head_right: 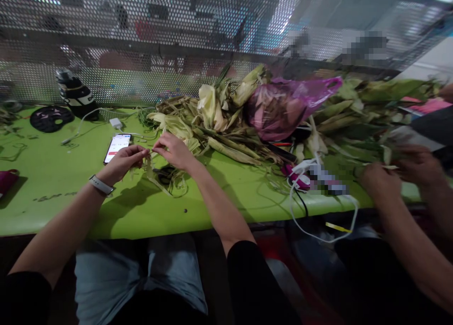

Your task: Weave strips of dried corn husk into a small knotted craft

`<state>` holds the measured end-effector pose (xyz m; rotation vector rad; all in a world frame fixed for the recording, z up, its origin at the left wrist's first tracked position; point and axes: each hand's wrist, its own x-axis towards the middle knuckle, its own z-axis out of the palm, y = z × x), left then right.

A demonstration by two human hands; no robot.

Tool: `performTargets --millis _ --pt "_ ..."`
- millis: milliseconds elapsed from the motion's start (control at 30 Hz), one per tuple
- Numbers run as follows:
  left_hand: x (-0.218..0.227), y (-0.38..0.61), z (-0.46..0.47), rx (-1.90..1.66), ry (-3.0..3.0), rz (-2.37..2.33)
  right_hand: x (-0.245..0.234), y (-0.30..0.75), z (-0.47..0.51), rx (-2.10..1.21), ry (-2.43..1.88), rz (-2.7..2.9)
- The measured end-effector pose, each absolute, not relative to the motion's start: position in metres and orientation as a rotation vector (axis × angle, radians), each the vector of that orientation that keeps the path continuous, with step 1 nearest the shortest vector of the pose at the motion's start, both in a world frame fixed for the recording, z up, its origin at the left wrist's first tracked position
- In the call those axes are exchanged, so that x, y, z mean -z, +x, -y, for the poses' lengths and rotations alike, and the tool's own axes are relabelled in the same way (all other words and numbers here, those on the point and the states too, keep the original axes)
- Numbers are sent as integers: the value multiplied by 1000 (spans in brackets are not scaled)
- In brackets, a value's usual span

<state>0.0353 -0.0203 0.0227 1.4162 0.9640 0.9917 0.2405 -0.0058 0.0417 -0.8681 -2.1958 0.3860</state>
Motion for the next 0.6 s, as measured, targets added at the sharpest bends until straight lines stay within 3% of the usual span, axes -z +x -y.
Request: performTargets --millis 600 --pt "-19 35 18 -994 1497 -910 -25 232 -1 -155 -897 2148"
